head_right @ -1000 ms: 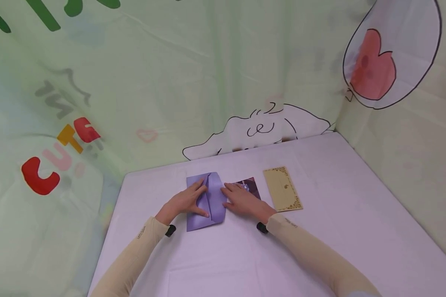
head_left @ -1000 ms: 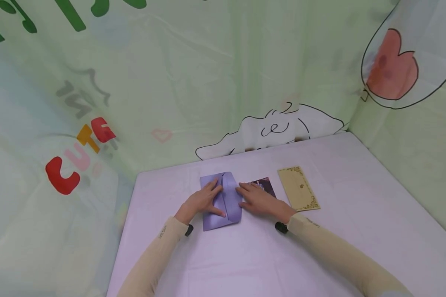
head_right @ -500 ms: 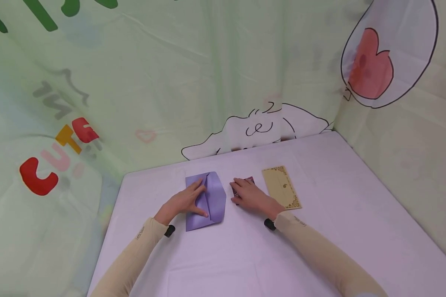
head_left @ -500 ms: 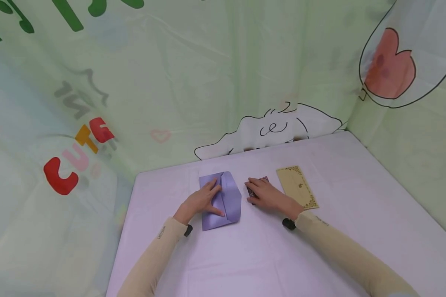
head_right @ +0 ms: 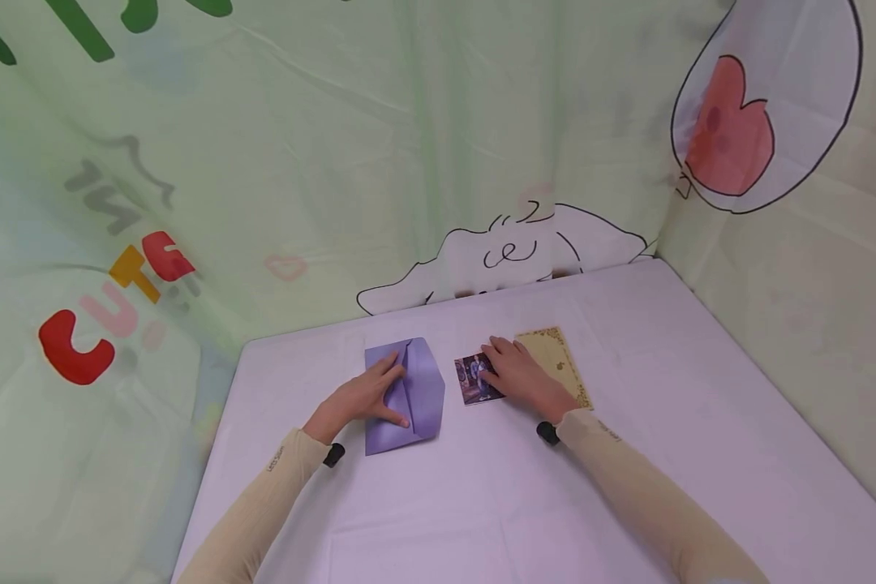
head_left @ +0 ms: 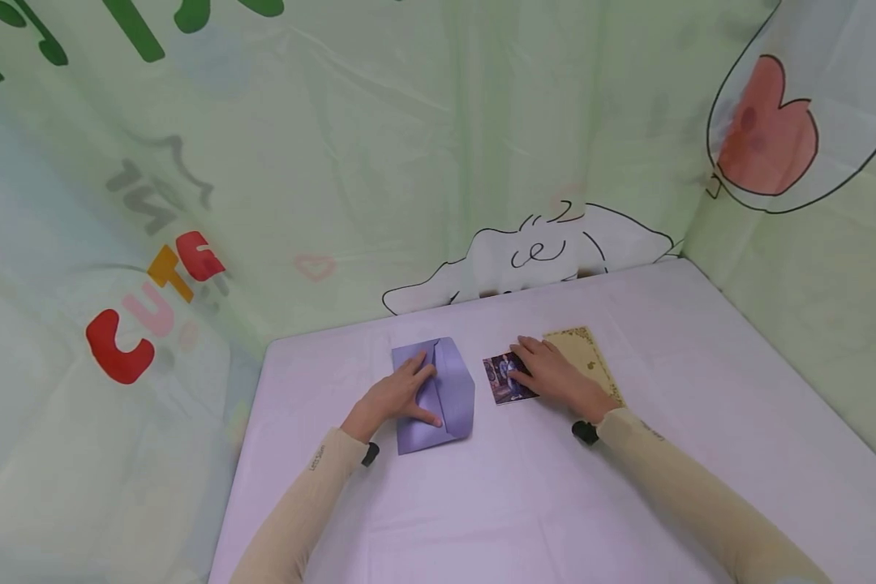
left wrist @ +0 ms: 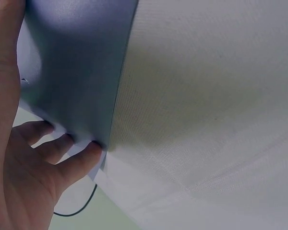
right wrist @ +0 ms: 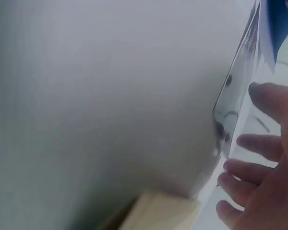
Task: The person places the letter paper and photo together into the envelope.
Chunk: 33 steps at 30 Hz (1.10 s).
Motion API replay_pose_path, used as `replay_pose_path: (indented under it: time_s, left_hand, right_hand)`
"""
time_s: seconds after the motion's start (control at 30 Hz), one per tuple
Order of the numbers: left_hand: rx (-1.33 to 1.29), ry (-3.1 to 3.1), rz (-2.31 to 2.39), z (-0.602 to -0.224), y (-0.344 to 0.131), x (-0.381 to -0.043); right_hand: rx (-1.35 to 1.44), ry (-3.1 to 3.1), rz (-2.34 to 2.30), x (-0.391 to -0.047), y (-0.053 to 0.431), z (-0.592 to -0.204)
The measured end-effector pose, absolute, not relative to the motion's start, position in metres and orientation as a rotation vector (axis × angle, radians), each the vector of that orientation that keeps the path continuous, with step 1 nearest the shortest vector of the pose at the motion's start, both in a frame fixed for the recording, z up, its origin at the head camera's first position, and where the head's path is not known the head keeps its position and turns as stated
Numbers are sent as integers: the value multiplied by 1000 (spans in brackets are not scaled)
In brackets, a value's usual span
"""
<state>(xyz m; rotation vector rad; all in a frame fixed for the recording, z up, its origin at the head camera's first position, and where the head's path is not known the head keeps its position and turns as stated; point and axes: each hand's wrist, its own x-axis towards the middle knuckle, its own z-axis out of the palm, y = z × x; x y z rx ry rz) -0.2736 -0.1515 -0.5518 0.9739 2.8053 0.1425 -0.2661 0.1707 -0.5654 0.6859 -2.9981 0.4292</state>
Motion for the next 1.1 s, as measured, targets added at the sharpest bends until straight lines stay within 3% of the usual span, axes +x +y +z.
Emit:
replay_pose_path:
  time_s: [0.5, 0.83, 1.1]
  left_hand:
    - [941, 2792, 160, -550, -151, -272]
    - [940, 2798, 167, -553, -150, -274]
    - [917, 2790, 179, -552, -152, -274]
  right_hand:
    - [435, -2956, 533, -275, 178, -567]
    - [339, -2885, 1053, -278, 180, -564]
    - [107, -2898, 1342, -281, 184, -556]
